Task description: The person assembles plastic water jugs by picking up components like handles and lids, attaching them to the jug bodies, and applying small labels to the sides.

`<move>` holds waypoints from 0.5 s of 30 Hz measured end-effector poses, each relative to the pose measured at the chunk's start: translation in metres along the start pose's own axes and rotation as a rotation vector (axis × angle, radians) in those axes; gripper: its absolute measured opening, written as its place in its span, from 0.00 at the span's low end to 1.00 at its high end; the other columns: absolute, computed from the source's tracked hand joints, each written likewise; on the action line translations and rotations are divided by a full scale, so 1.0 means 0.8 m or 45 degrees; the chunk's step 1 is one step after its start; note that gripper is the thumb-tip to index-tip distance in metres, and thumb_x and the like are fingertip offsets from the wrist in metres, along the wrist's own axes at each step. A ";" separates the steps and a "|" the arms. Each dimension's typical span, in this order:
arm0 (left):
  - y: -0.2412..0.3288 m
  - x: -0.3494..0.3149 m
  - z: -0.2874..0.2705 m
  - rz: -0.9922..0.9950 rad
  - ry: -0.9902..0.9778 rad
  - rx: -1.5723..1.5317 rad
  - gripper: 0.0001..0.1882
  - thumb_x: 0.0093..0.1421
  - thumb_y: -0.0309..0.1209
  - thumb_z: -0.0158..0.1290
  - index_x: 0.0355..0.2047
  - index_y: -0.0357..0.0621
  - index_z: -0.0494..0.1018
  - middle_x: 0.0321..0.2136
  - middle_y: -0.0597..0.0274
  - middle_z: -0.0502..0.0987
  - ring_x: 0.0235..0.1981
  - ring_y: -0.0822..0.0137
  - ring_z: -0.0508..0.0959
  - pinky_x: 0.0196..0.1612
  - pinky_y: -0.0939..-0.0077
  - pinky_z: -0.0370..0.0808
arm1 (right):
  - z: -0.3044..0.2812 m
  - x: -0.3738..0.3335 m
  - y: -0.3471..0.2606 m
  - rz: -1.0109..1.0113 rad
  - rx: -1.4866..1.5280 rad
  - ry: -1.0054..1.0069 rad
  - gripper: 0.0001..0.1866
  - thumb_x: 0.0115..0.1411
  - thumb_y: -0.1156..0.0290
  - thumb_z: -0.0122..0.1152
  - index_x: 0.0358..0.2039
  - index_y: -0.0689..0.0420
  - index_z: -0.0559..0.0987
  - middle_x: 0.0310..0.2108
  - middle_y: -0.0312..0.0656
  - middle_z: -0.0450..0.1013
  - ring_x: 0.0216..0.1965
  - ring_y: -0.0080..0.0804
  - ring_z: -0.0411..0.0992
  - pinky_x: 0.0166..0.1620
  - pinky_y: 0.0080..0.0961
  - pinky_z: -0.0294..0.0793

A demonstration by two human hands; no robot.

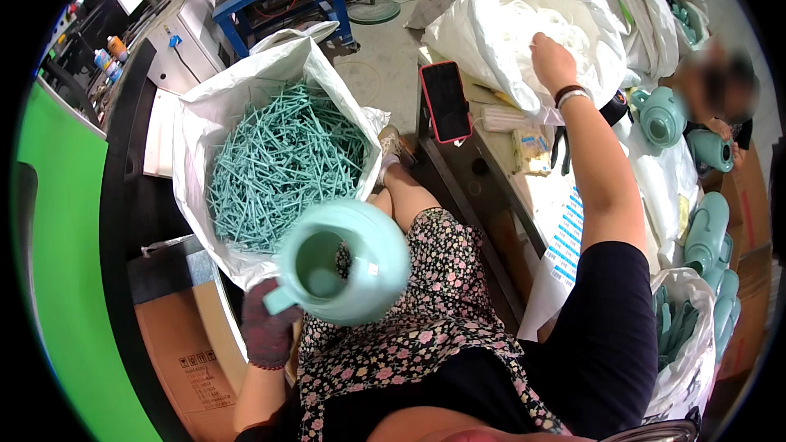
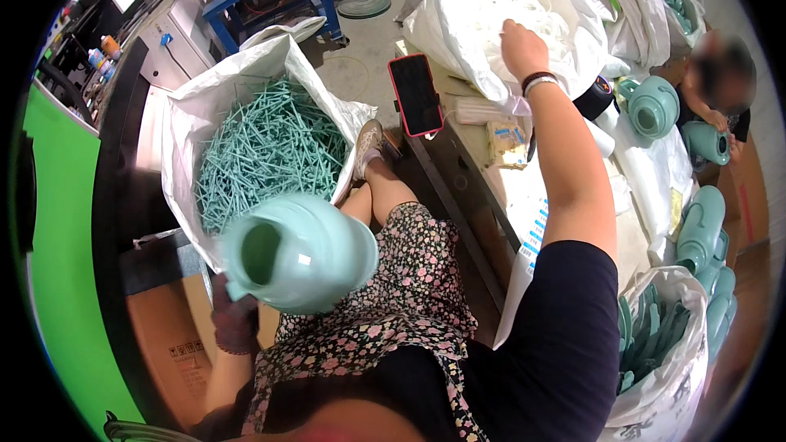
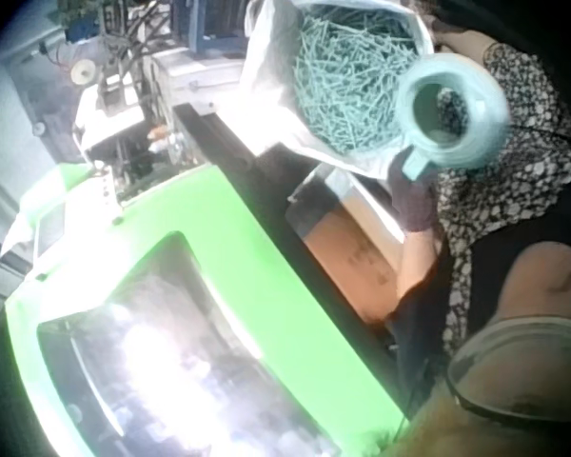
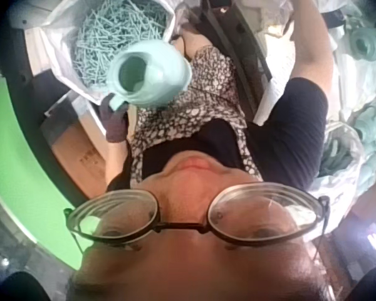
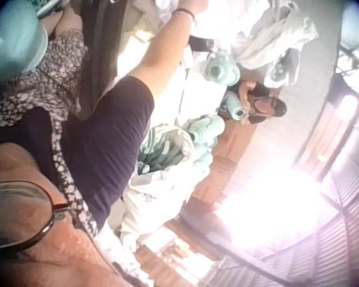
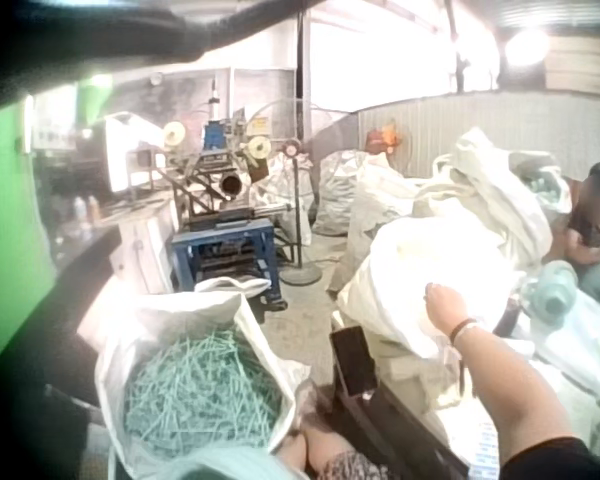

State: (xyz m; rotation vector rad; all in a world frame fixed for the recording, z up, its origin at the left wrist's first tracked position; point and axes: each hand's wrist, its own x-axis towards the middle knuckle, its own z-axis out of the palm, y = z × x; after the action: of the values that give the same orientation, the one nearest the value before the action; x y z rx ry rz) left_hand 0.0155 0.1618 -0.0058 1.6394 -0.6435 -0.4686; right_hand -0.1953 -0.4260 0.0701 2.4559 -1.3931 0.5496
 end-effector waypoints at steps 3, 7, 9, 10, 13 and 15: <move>-0.017 -0.002 0.002 0.198 -0.526 -0.021 0.26 0.44 0.24 0.66 0.45 0.42 0.73 0.43 0.55 0.76 0.41 0.60 0.76 0.47 0.67 0.74 | -0.017 -0.025 0.017 -0.042 0.011 0.161 0.11 0.64 0.66 0.44 0.40 0.55 0.74 0.41 0.49 0.75 0.39 0.50 0.75 0.41 0.44 0.74; 0.042 0.035 -0.017 0.718 -0.877 0.543 0.31 0.37 0.32 0.72 0.45 0.47 0.75 0.52 0.51 0.71 0.51 0.52 0.73 0.52 0.57 0.71 | -0.029 -0.033 0.042 0.037 0.145 0.343 0.11 0.64 0.65 0.46 0.41 0.55 0.74 0.42 0.51 0.75 0.40 0.52 0.75 0.42 0.45 0.73; 0.086 0.036 0.007 0.876 -0.628 0.598 0.44 0.30 0.43 0.75 0.52 0.50 0.71 0.54 0.50 0.69 0.57 0.47 0.67 0.57 0.50 0.64 | -0.040 -0.040 0.040 0.231 0.283 0.269 0.12 0.65 0.64 0.47 0.40 0.58 0.73 0.39 0.55 0.75 0.39 0.56 0.74 0.43 0.47 0.72; 0.110 0.039 0.025 0.951 -0.684 0.552 0.49 0.28 0.46 0.75 0.54 0.51 0.69 0.55 0.50 0.68 0.57 0.46 0.67 0.59 0.50 0.63 | -0.039 -0.045 0.047 0.244 0.295 0.287 0.11 0.65 0.64 0.48 0.40 0.59 0.73 0.37 0.54 0.75 0.38 0.53 0.75 0.42 0.44 0.73; 0.150 0.023 0.108 1.307 -1.010 0.612 0.38 0.33 0.45 0.73 0.46 0.50 0.73 0.49 0.52 0.72 0.54 0.49 0.71 0.60 0.50 0.62 | -0.033 -0.062 0.048 0.295 0.627 0.345 0.11 0.66 0.66 0.48 0.39 0.61 0.71 0.32 0.50 0.75 0.32 0.44 0.76 0.37 0.37 0.75; 0.148 0.018 0.120 1.337 -1.073 0.574 0.34 0.31 0.41 0.74 0.41 0.48 0.74 0.47 0.52 0.73 0.51 0.49 0.72 0.60 0.51 0.63 | -0.059 -0.100 -0.020 0.338 1.258 0.370 0.11 0.67 0.67 0.48 0.39 0.63 0.70 0.29 0.46 0.74 0.27 0.35 0.76 0.34 0.30 0.76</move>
State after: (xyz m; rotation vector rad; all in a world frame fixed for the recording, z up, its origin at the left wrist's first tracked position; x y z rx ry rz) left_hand -0.0519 0.0687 0.0959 1.1975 -2.2041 -0.2015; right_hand -0.2280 -0.3374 0.0760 2.6366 -1.5468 1.9586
